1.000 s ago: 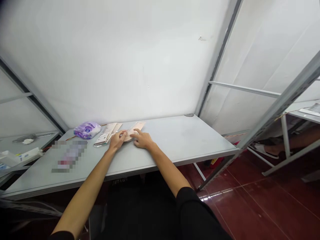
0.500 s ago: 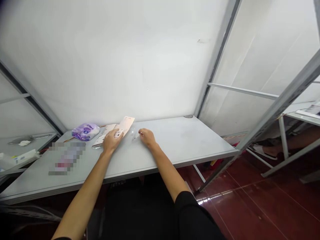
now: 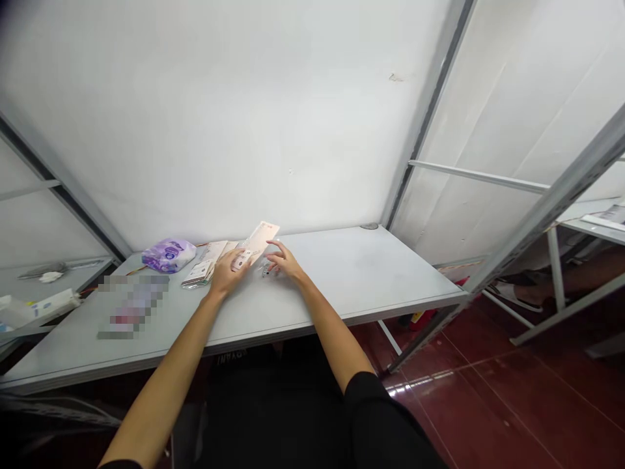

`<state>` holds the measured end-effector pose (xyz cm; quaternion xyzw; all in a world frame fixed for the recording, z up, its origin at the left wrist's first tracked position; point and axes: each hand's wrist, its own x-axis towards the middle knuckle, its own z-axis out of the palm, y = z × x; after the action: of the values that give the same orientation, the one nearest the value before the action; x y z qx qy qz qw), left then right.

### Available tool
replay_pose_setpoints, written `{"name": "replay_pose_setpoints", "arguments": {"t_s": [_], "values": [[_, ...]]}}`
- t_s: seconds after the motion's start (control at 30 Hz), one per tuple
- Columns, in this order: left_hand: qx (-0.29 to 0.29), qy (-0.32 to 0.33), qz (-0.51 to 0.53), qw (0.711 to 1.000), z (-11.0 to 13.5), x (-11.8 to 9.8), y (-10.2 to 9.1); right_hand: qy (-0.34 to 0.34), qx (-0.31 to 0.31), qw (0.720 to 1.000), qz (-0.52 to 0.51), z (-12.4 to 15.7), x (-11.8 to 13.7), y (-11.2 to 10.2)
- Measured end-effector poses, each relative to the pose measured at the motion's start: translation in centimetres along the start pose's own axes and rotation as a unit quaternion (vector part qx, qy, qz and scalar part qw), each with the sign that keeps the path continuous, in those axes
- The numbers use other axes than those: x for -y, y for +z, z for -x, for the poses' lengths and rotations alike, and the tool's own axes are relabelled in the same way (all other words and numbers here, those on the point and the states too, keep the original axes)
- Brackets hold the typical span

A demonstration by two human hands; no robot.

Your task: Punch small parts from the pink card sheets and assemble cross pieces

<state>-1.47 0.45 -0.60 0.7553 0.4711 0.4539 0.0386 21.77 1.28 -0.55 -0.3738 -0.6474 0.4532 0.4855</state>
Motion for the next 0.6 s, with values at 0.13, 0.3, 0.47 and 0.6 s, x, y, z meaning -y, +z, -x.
{"name": "replay_pose_setpoints", "arguments": {"t_s": [0.13, 0.3, 0.47, 0.6], "values": [[0.091, 0.05, 0.056, 0.993, 0.3, -0.2, 0.5, 0.053, 0.043, 0.994, -0.09, 0.0, 0.3, 0.3], [0.02, -0.012, 0.072, 0.997, 0.3, 0.3, 1.0, 0.059, -0.218, 0.972, -0.069, -0.6, 0.1, -1.0], [0.126, 0.063, -0.018, 0.99, 0.7, 0.6, 1.9, 0.068, -0.428, 0.897, -0.081, -0.8, 0.0, -2.4], [0.218, 0.119, -0.044, 0.968, 1.1, 0.2, 2.6, 0.109, -0.477, 0.863, -0.124, -1.0, -0.2, -2.4]]}}
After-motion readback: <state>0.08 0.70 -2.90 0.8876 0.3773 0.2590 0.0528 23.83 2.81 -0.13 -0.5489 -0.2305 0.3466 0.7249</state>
